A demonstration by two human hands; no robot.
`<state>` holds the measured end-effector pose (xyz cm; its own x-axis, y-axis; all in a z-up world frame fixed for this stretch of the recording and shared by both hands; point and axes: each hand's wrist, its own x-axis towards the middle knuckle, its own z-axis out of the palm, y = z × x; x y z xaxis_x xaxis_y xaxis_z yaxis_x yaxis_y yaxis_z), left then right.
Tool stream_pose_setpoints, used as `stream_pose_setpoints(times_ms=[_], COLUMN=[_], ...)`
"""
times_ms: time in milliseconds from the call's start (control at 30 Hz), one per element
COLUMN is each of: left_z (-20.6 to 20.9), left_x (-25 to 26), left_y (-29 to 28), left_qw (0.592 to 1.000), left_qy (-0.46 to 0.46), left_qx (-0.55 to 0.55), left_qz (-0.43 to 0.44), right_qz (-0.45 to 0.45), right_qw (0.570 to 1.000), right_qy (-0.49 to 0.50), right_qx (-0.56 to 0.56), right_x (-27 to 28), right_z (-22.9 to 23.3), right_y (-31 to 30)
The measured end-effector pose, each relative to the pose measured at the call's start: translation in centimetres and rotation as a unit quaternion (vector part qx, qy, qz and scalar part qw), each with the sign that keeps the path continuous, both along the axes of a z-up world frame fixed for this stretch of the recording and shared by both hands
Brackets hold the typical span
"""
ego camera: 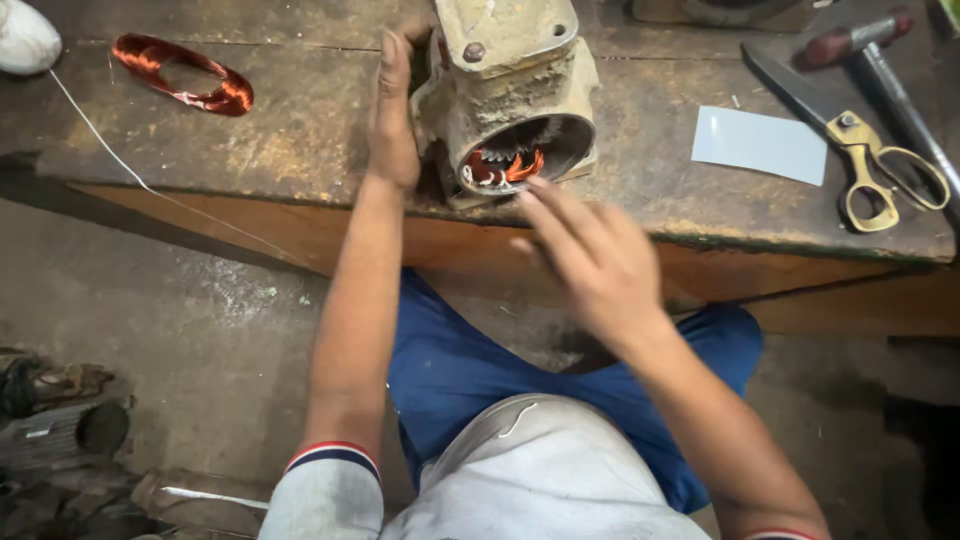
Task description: The person winds copper wire into a motor housing, secures the coil with white string, and trims excess string with scissors. The person repeats this process for multiple coils, adjusting the housing and tools as needed.
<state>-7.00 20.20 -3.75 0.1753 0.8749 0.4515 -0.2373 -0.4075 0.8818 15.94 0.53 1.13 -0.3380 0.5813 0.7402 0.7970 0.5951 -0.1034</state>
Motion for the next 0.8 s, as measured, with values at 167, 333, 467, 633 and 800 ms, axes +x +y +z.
stream_pose_setpoints(times_ms=[167,333,467,633,800], left_z=[-2.6,-2.5,-0.3,-1.0,-0.9], left_x=[-0.5,0.2,0.8,0.8,0.1], left_y=[0.6,-0.4,-0.9,-0.3,0.5], left_qw=[0.996,0.992,0.982,0.993,0.993], left_qy=[0.041,-0.093,-0.126,-0.099,-0.087], left_qx=[-0.063,-0.079,-0.060,-0.022,-0.059], left_qz=[0.045,-0.039,-0.125,-0.058,-0.053], right_qz=[-0.039,-0.033,-0.013,-0.009,0.018], right_qw=[0.992,0.994,0.981,0.973,0.988], right_qy=[0.121,0.098,0.178,0.225,0.138], right_qx=[-0.014,-0.026,-0.080,-0.057,-0.065], right_x=[-5.2,-5.0,-4.1,-7.0,-4.1], right_z=[-0.2,-1.0,-0.4,-0.7,0.1], right_y=[1.4,2.9,3.0,2.8,2.6])
